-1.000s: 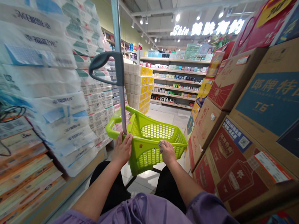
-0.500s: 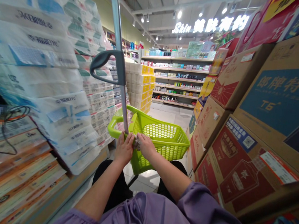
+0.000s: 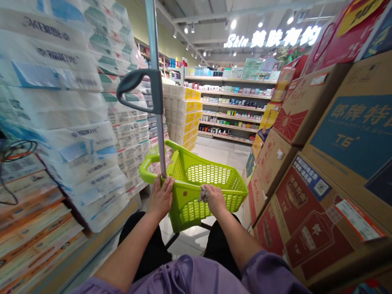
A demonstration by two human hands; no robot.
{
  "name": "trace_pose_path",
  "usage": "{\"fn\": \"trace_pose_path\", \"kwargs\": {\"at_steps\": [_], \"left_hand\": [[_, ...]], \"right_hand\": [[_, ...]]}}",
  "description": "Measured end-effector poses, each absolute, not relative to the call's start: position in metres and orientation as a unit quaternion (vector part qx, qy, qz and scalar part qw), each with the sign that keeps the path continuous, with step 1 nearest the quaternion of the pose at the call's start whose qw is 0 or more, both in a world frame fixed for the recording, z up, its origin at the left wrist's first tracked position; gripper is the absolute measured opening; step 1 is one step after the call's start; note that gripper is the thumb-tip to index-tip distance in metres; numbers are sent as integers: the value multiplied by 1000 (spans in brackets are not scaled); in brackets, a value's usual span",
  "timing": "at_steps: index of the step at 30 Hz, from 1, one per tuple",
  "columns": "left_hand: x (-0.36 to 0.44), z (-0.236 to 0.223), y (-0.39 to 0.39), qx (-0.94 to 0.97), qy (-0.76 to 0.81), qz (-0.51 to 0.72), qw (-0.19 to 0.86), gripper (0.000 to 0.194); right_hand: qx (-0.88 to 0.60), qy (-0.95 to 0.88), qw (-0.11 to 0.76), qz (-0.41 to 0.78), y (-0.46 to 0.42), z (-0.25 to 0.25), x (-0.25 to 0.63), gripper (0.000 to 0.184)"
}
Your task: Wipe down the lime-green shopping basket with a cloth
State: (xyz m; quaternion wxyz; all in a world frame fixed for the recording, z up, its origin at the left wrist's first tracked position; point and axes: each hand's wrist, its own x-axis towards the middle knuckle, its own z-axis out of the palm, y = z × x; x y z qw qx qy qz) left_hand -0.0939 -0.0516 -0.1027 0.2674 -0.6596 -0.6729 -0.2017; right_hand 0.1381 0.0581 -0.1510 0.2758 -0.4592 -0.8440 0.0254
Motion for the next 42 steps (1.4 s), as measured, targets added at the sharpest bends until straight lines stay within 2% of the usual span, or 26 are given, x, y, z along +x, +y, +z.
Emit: {"fn": "trace_pose_path", "kwargs": {"at_steps": [6,12,17,21,24,29,42], "left_hand": [[-94,-103,-50,-661,-670,-205,268,46],[-88,-102,-49,-647,-687,-203,260,46],[-84,-98,-51,-642,-703,-189,241,47],[-83,-96,-53,-644,-710,-173,225,47],[-85,-96,-54,-649,-708,-168,222,47],[-89,-100,-55,-658,-689,-188,240,50],[-92,-103,-54,-657,-686,-191,248,51]], "right_hand": [[-520,-807,279,2,68,-167,166,50],[-546,-782,300,23,65,-166,137,54],[-437,-832,336,68,47,-147,87,64],[-333,-871,344,113,28,-120,45,60],[-320,-876,343,115,22,-108,35,54],[-366,-873,310,86,33,-114,63,52],[-566,-781,264,-3,77,-176,191,50]]}}
